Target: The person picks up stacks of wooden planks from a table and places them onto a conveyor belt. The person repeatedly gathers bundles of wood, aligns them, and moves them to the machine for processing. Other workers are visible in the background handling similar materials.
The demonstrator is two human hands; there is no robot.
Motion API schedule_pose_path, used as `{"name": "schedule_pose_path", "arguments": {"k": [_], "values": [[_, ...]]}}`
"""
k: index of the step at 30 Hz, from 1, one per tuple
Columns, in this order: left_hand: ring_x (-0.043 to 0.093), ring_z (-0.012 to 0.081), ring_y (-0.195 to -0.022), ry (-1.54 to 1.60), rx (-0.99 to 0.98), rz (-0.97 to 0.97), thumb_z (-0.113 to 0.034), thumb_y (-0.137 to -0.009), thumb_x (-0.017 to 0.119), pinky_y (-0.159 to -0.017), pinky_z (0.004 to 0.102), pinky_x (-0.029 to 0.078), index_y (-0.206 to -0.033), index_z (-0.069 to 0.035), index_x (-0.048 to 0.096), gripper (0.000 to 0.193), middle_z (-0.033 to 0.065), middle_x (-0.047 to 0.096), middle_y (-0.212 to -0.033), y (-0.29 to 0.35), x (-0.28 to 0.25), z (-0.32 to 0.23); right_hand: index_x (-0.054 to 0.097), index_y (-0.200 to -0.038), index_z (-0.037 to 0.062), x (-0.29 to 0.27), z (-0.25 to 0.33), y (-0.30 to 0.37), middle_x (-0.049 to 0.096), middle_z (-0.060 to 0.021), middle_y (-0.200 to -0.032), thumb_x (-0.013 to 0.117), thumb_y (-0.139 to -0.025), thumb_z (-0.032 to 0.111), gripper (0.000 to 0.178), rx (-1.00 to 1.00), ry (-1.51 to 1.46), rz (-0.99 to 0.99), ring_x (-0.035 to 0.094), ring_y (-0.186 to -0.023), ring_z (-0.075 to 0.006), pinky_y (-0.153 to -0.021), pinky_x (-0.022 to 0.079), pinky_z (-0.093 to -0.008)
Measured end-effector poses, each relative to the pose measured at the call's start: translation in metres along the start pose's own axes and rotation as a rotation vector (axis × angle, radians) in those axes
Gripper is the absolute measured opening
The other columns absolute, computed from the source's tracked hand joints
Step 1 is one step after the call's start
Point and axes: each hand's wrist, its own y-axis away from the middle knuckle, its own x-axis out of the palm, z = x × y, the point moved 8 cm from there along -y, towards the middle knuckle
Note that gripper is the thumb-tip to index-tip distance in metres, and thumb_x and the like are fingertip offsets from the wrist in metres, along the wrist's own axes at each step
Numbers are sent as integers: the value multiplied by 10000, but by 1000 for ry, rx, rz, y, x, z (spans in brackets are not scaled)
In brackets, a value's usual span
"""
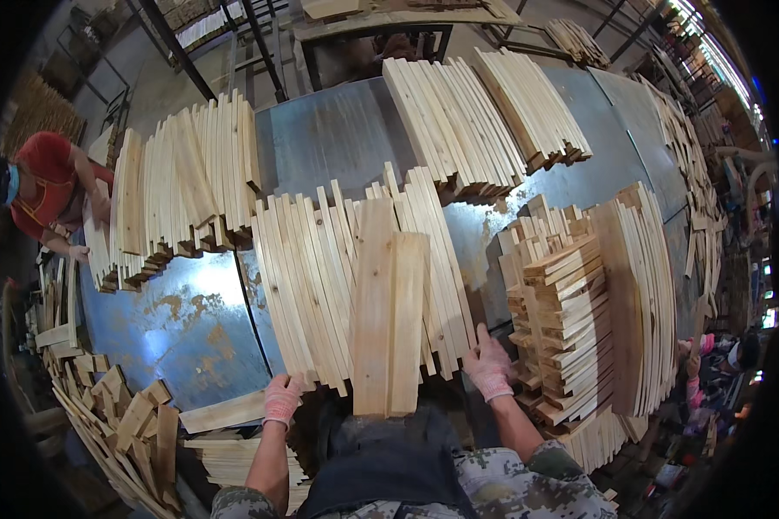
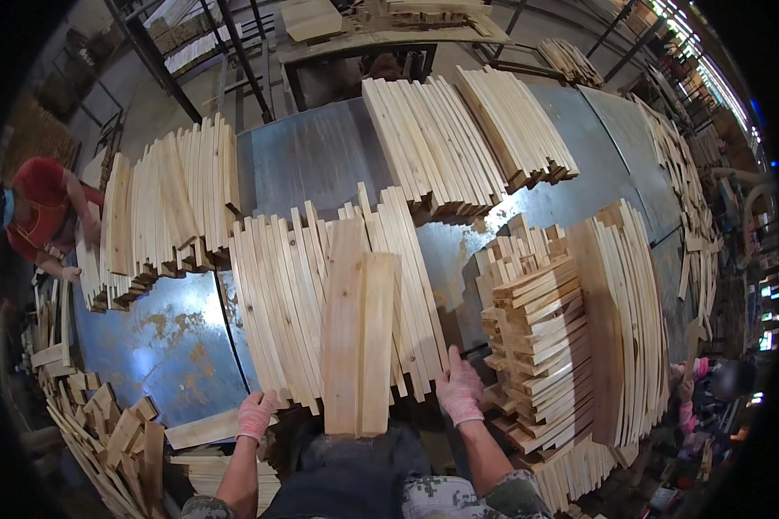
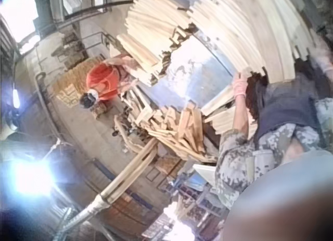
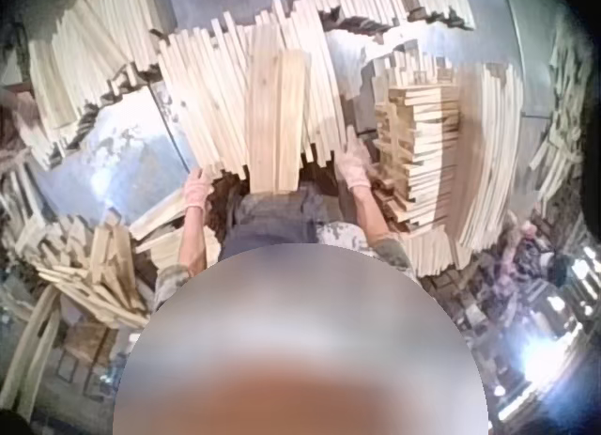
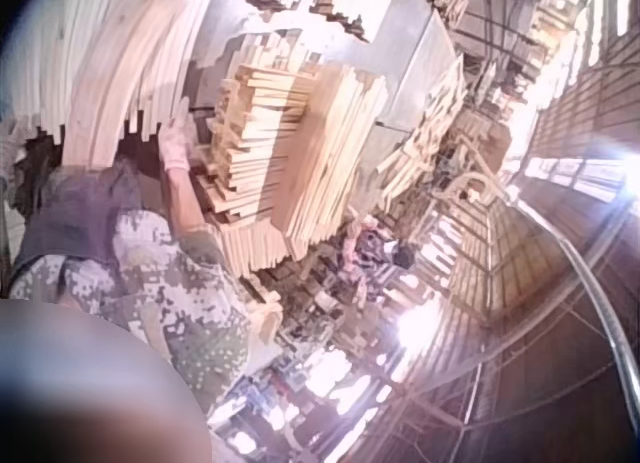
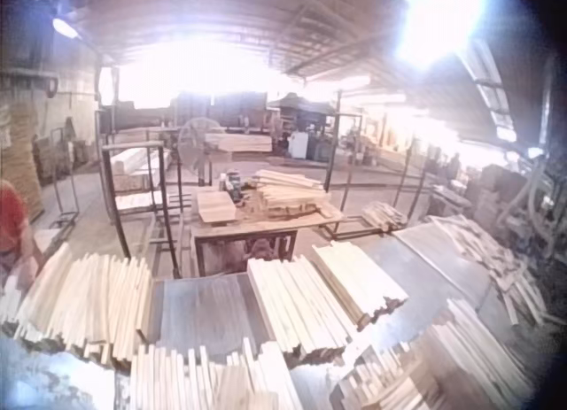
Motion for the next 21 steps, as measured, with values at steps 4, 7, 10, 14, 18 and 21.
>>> {"name": "schedule_pose_path", "arguments": {"k": [4, 7, 10, 14, 18, 21], "values": [[693, 410, -1031, -154, 59, -64, -335, -1037, 622, -909, 527, 525, -1188, -35, 750, 359, 239, 744, -1057, -35, 0, 30, 414, -1647, 145, -21, 12, -35, 611, -243, -1446, 716, -934, 347, 799, -103, -272, -308, 561, -1344, -439, -1107, 486, -503], [616, 442, -1168, -214, 397, -127, -292, -1038, 540, -923, 569, 489, -1230, -29, 693, 360, 270, 672, -1223, -77, -4, 37, 438, -1632, 119, -26, 16, -70, 619, -246, -1437, 697, -969, 377, 757, -18, -516, -346, 584, -1331, -440, -1106, 488, -498], [563, 357, -998, 33, 146, 44, -296, -1072, 497, -917, 523, 456, -1121, 8, 602, 325, 210, 630, -1104, -161, -2, 46, 513, -1578, 70, -40, 20, -115, 651, -264, -1402, 658, -1011, 441, 693, -108, -774, -489, 613, -1319, -422, -1114, 489, -477], [630, 356, -1226, 182, 212, -157, -429, -1052, 557, -1080, 470, 516, -1487, 8, 496, 620, 204, 621, -1404, -230, -20, 71, 604, -1478, 17, -51, 28, -164, 690, -262, -1370, 587, -1079, 444, 585, -90, -770, -490, 627, -1329, -387, -1122, 490, -433], [645, 375, -1310, 324, 99, -143, -458, -1043, 578, -1138, 465, 526, -1597, 9, 456, 734, 209, 606, -1512, -263, -9, 71, 640, -1445, 21, -56, 39, -195, 672, -248, -1404, 637, -1074, 368, 508, -343, -833, -496, 618, -1347, -391, -1137, 474, -406], [644, 377, -1312, 417, -22, -28, -456, -1042, 579, -1139, 468, 526, -1594, 8, 460, 731, 207, 607, -1512, -247, 16, 24, 591, -1506, 17, -26, 50, -205, 621, -204, -1510, 651, -1071, 381, 571, -391, -1006, -381, 576, -1417, -326, -1171, 452, -382]]}}
